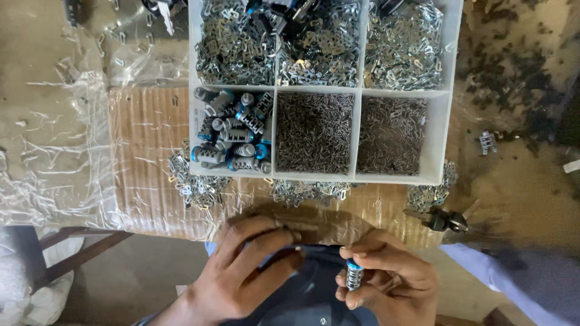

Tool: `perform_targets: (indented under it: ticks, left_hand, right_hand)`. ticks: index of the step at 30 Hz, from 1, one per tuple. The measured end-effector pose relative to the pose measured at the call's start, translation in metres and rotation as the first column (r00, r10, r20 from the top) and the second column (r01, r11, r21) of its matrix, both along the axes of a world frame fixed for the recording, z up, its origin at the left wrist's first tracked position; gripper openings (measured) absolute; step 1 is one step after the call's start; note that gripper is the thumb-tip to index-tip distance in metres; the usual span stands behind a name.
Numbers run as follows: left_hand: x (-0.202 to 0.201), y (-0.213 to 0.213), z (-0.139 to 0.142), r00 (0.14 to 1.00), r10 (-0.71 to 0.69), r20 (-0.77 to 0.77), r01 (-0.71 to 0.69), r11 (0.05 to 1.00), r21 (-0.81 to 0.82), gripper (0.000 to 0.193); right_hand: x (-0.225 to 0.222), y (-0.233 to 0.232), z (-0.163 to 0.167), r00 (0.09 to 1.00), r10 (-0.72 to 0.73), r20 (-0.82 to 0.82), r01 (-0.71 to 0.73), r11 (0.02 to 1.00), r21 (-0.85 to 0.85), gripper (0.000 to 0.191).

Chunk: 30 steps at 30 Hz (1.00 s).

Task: The person assembles lock cylinder cores at a workbench. They pick small metal pins and springs from a compartment tray, insert the parts into a lock cylinder body held in the other hand, and set finished cylinders with the pile of completed locks on the table.

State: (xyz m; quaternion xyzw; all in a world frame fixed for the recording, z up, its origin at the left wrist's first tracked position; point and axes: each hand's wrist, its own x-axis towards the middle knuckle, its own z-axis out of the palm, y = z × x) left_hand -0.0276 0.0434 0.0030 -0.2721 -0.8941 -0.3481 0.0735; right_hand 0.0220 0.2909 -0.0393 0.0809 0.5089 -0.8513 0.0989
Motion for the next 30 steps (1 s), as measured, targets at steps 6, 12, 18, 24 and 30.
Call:
perform_targets:
  ticks: [6,12,18,24,30]
  left_hand:
    - [0.013,0.021,0.001,0.985,0.101,0.137,-0.134,0.956,0.259,0.017]
    - [0.014,0.046,0.004,0.989,-0.01,0.147,-0.037,0.948,0.318,0.016]
    - [-0.001,0.038,0.011,0.921,-0.229,0.316,0.117,0.934,0.337,0.017]
    - [-0.005,0.063,0.022,0.922,-0.127,0.367,-0.048,0.901,0.431,0.012]
    - [-0.003,0.082,0.005,0.962,-0.048,0.27,-0.093,0.869,0.486,0.011]
  right_hand:
    - [-0.003,-0.011,0.007,0.99,-0.066,0.126,0.052,0.992,0.112,0.039]
    - [-0.003,-0.007,0.01,0.997,-0.043,0.058,0.037,0.994,0.106,0.031]
    - [0.004,0.001,0.005,0.986,-0.053,0.16,0.047,0.998,0.041,0.03]
    - [0.005,0.01,0.003,0.997,-0.033,0.075,0.05,0.97,-0.238,0.04]
    - [0.003,0.017,0.005,0.991,-0.086,0.102,0.107,0.969,-0.222,0.036]
